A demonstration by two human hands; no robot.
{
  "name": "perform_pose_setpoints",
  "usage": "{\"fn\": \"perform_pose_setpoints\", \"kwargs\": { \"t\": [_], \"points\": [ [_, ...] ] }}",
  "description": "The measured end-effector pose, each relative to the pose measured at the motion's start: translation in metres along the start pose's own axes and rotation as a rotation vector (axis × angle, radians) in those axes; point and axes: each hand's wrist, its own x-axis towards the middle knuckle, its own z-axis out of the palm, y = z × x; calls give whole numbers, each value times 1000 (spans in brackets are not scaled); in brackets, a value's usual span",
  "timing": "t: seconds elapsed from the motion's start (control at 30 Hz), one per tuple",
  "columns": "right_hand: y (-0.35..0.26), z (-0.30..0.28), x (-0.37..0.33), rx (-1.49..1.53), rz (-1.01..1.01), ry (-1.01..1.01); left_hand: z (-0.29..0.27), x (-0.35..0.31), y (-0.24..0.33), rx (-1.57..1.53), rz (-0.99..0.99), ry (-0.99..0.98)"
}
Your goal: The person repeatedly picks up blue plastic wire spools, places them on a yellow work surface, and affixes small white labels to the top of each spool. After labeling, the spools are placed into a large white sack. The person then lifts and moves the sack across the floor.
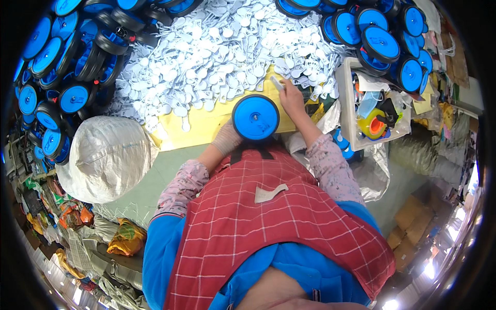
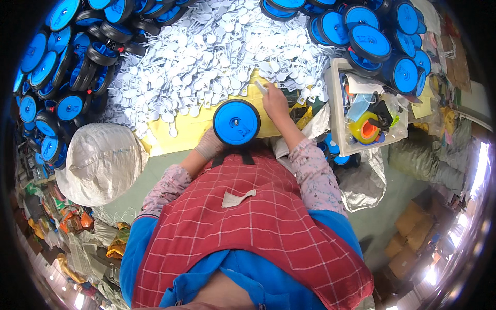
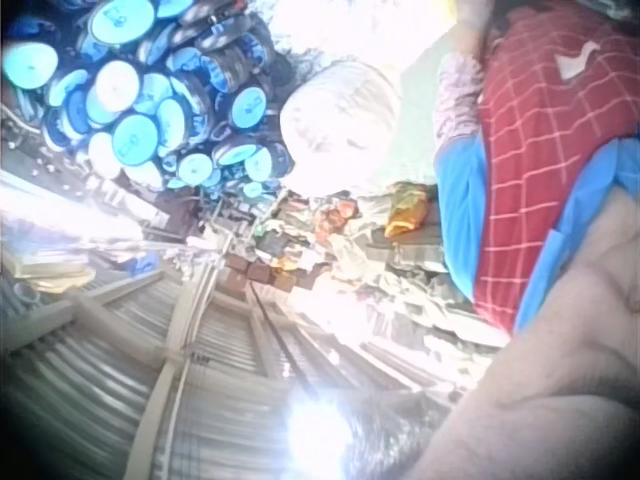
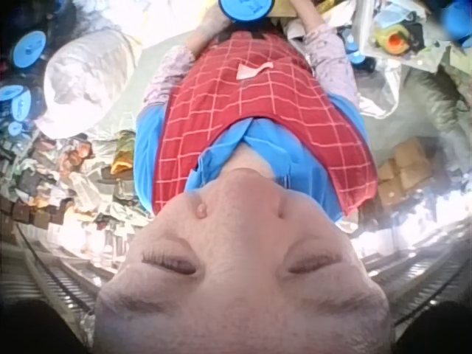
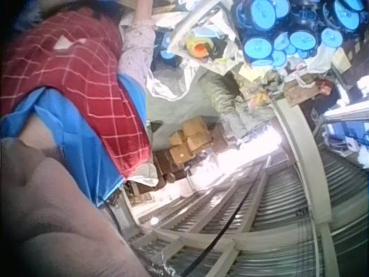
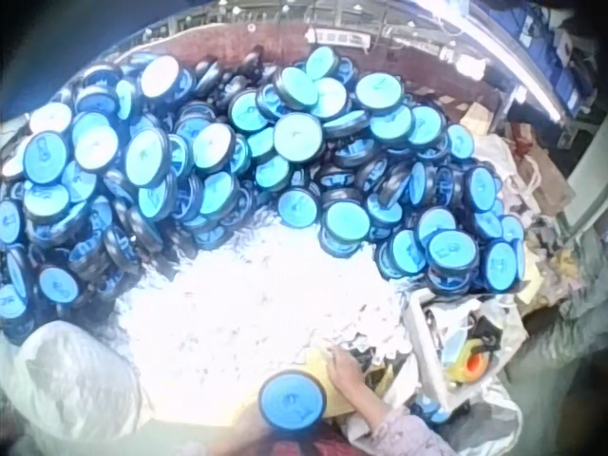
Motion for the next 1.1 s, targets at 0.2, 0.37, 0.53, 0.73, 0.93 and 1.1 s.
{"fn": "perform_pose_setpoints", "kwargs": {
  "t": [0.2,0.37,0.53,0.73,0.93,1.1],
  "points": [
    [17,-8,-33,-275,-113,278,-25,-20,0,-314,-294,319],
    [27,3,-22,-219,-101,186,-129,92,55,98,318,225],
    [25,-19,-39,119,239,350,-114,143,60,137,196,-467],
    [-99,-51,-120,149,28,281,-80,69,-29,-736,-378,-217],
    [-132,-2,-121,-21,-338,222,-53,27,-20,-1778,-534,-56],
    [-139,-12,-101,-210,-259,278,-81,26,-8,-1211,-497,-147]
  ]
}}
